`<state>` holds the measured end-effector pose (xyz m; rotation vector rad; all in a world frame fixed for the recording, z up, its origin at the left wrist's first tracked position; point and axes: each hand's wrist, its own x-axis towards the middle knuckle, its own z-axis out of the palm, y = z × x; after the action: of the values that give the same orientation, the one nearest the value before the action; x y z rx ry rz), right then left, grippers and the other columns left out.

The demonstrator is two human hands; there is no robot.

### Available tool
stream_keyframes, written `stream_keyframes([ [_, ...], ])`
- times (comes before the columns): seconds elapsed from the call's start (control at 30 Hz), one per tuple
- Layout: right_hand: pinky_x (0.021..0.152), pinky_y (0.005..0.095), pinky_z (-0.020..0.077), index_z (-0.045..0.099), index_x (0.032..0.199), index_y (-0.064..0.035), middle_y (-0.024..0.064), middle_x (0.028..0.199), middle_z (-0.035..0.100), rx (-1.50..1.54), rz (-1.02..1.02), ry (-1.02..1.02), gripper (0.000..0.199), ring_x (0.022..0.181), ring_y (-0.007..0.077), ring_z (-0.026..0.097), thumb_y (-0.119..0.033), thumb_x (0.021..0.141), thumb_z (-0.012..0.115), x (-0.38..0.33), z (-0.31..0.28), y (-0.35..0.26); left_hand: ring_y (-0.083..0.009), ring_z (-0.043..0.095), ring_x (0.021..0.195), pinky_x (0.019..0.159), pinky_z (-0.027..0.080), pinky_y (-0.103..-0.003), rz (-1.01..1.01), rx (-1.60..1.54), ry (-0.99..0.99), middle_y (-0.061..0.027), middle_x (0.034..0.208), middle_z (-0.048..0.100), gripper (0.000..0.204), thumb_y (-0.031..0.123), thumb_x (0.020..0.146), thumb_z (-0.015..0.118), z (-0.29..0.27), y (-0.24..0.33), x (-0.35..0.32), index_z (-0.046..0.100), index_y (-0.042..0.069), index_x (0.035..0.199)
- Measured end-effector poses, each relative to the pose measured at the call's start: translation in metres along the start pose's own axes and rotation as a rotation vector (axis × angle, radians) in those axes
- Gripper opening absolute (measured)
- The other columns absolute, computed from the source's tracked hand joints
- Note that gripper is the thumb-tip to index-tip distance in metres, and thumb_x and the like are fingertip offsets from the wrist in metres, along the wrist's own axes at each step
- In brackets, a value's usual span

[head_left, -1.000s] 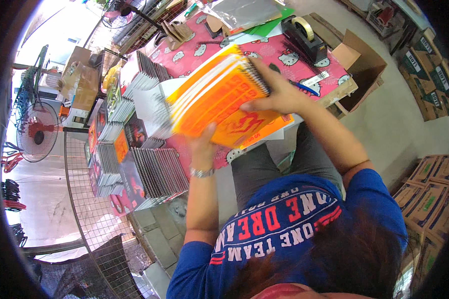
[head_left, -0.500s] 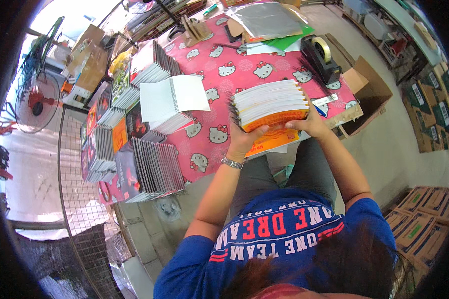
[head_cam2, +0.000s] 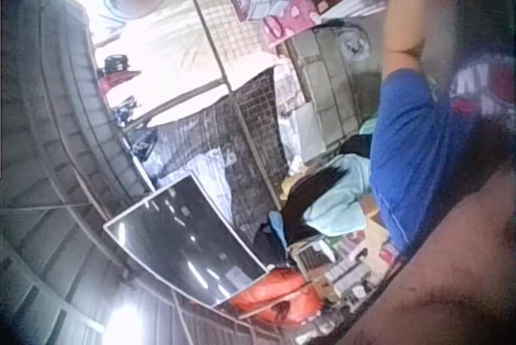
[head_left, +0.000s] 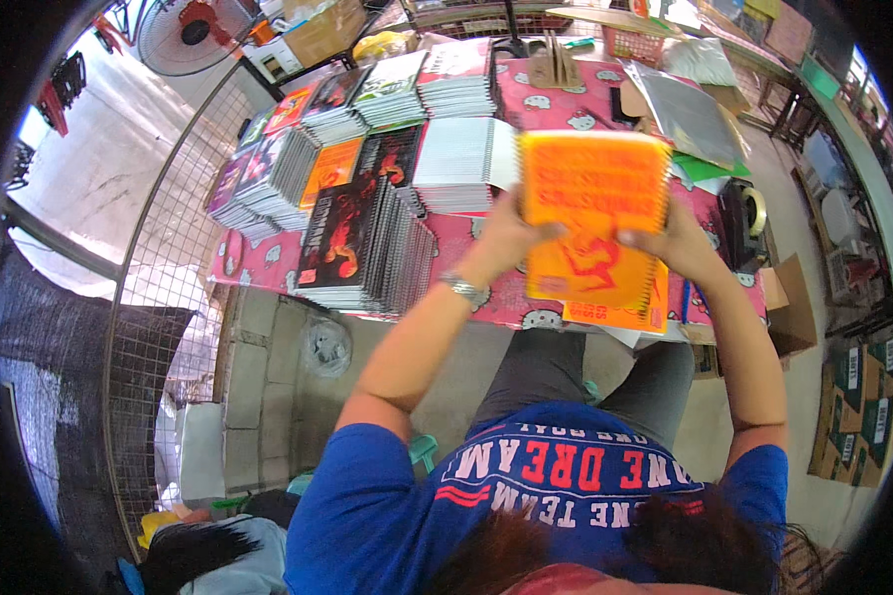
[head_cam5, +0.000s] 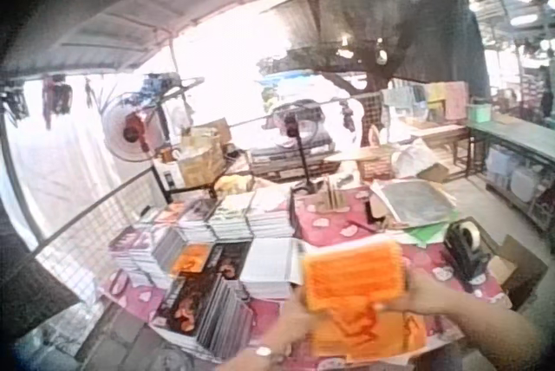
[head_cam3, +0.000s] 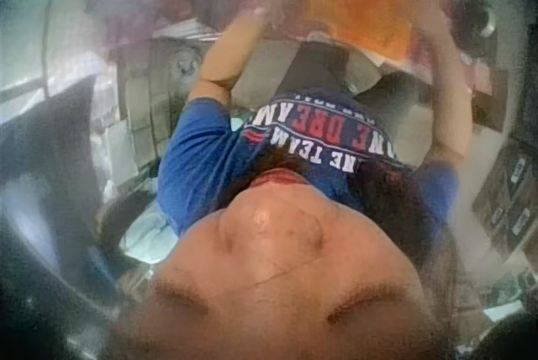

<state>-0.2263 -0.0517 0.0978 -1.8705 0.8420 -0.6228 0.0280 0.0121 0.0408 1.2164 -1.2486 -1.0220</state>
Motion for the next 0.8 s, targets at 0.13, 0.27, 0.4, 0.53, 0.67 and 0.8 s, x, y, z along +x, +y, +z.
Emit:
stream_keyframes([
  [0.13,0.083,0.0355,0.0532,0.049,0.129,0.0042,0.0174,0.116,0.063,0.396,0.121,-0.120,0.073,0.101,0.0225,0.065,-0.041,0.079,0.076,0.061,0.087,-0.055,-0.0159,0.066,0.091,0.080,0.054,-0.031,-0.270,-0.089,0.079,-0.0122,0.106,0.068,0.047,0.029,0.088,0.070,-0.130,0.067,-0.029,0.059,-0.006,0.116],
  [0.27,0.083,0.0447,0.0553,0.049,0.127,0.0101,0.0198,0.115,0.063,0.703,0.173,-0.351,0.074,0.098,0.0270,0.067,-0.043,0.081,0.073,0.112,0.183,-0.108,-0.0171,0.069,0.086,0.075,0.056,-0.031,-0.436,0.015,0.230,-0.0104,0.105,0.069,0.053,0.040,0.088,0.068,-0.231,0.123,-0.064,0.060,-0.005,0.115],
  [0.4,0.088,0.0482,0.0515,0.045,0.131,0.0094,0.0218,0.120,0.061,0.820,0.214,-0.476,0.076,0.103,0.0342,0.064,-0.045,0.084,0.069,0.154,0.251,-0.128,-0.0167,0.069,0.086,0.077,0.056,-0.031,-0.564,0.031,0.349,-0.0104,0.105,0.069,0.052,0.042,0.091,0.063,-0.303,0.134,-0.075,0.061,-0.004,0.115],
  [0.53,0.093,0.0582,0.0471,0.046,0.130,0.0085,0.0213,0.122,0.059,0.796,0.423,-0.469,0.071,0.109,0.0358,0.062,-0.038,0.082,0.070,0.169,0.292,-0.116,-0.0195,0.070,0.078,0.069,0.055,-0.032,-0.532,0.506,0.467,-0.0138,0.100,0.070,0.054,0.044,0.093,0.056,-0.313,0.082,-0.091,0.064,-0.007,0.109],
  [0.67,0.094,0.0575,0.0466,0.051,0.125,0.0061,0.0192,0.117,0.063,0.796,0.411,-0.448,0.068,0.107,0.0334,0.062,-0.042,0.082,0.070,0.171,0.290,-0.102,-0.0166,0.067,0.076,0.068,0.052,-0.032,-0.556,0.640,0.460,-0.0125,0.092,0.070,0.057,0.045,0.096,0.046,-0.290,0.071,-0.083,0.063,-0.007,0.110],
  [0.8,0.096,0.0468,0.0474,0.055,0.123,0.0014,0.0176,0.115,0.064,1.037,0.363,-0.679,0.063,0.106,0.0301,0.063,-0.045,0.083,0.067,0.160,0.266,-0.099,-0.0169,0.066,0.073,0.067,0.052,-0.031,-0.591,0.654,0.563,-0.0133,0.092,0.070,0.059,0.047,0.095,0.045,-0.300,0.062,-0.082,0.064,-0.007,0.109],
])
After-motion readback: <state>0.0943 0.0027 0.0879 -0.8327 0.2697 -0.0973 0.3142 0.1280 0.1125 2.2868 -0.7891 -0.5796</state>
